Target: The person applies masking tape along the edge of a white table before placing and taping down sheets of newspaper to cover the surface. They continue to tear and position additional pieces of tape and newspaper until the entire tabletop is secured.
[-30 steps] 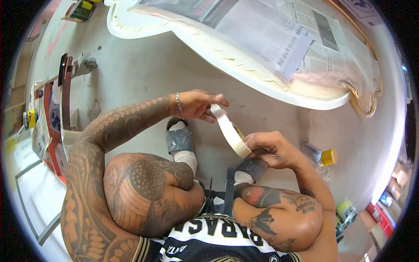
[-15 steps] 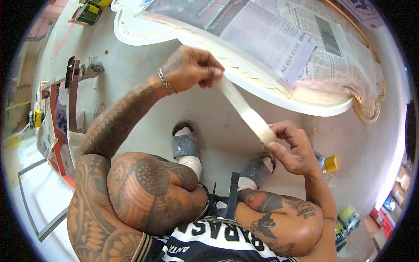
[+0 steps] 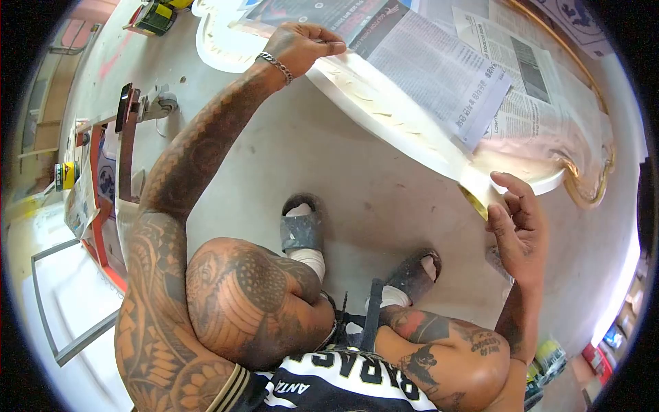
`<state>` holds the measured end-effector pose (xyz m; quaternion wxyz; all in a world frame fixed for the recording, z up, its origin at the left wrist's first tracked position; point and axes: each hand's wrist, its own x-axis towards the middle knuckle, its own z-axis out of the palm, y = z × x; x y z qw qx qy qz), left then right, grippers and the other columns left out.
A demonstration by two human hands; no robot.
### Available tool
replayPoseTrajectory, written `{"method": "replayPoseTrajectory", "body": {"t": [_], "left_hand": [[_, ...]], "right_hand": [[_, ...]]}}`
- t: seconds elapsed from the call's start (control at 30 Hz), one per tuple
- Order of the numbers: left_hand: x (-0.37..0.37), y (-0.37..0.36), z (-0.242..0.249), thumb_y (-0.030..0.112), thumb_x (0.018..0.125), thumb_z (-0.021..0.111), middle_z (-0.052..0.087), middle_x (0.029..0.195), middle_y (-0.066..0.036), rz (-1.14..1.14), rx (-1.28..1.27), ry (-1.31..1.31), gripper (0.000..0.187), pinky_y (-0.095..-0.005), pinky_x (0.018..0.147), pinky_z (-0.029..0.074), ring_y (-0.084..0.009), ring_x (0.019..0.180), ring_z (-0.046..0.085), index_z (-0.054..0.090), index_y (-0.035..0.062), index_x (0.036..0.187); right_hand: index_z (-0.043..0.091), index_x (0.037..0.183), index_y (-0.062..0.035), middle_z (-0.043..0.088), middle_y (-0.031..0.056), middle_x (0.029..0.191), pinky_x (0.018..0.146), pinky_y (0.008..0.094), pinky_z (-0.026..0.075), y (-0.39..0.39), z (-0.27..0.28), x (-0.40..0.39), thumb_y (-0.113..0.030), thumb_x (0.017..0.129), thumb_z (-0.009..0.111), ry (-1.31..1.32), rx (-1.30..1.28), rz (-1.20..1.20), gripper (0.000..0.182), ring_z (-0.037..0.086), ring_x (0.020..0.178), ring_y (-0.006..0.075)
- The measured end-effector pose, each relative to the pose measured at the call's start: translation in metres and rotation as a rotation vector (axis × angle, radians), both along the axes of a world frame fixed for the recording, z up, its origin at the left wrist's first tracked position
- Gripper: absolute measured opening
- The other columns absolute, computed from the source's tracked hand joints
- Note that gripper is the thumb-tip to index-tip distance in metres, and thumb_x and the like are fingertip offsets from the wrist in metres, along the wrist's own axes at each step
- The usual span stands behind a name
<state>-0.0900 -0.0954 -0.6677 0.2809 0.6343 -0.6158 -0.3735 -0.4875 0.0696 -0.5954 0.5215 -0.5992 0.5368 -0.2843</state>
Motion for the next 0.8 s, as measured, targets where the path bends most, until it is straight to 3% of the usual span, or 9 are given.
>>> {"method": "replayPoseTrajectory", "body": {"t": [0.23, 0.47, 0.8], "left_hand": [[0.005, -0.008, -0.008, 0.025, 0.092, 0.078, 0.077, 0.097, -0.004, -0.061, 0.040, -0.081, 0.027, -0.0264, 0.081, 0.054, -0.0103, 0.090, 0.068, 0.079, 0.0098, 0.114], [0.003, -0.006, -0.016, 0.021, 0.088, 0.081, 0.078, 0.098, -0.009, -0.106, -0.001, -0.174, 0.048, -0.0294, 0.083, 0.056, -0.0140, 0.092, 0.070, 0.068, 0.0092, 0.132], [-0.002, -0.006, -0.022, 0.025, 0.081, 0.086, 0.076, 0.094, -0.012, -0.099, -0.105, -0.392, 0.052, -0.0341, 0.083, 0.057, -0.0213, 0.090, 0.072, 0.068, 0.0029, 0.124]], "right_hand": [[0.061, 0.130, -0.0019, 0.057, -0.0025, 0.079, 0.064, 0.0220, 0.039, -0.011, -0.009, 0.002, -0.007, 0.100, 0.064, 0.067, -0.114, -0.007, 0.031, 0.047, 0.071, 0.0061], [0.062, 0.130, -0.0021, 0.055, -0.0035, 0.075, 0.061, 0.0215, 0.035, -0.018, -0.016, 0.003, -0.005, 0.099, 0.064, 0.107, -0.106, -0.007, 0.031, 0.044, 0.068, 0.0050], [0.064, 0.127, -0.0033, 0.060, -0.0001, 0.076, 0.060, 0.0216, 0.038, -0.024, -0.018, 0.005, -0.007, 0.097, 0.066, 0.157, -0.120, 0.027, 0.030, 0.046, 0.068, 0.0049]]}}
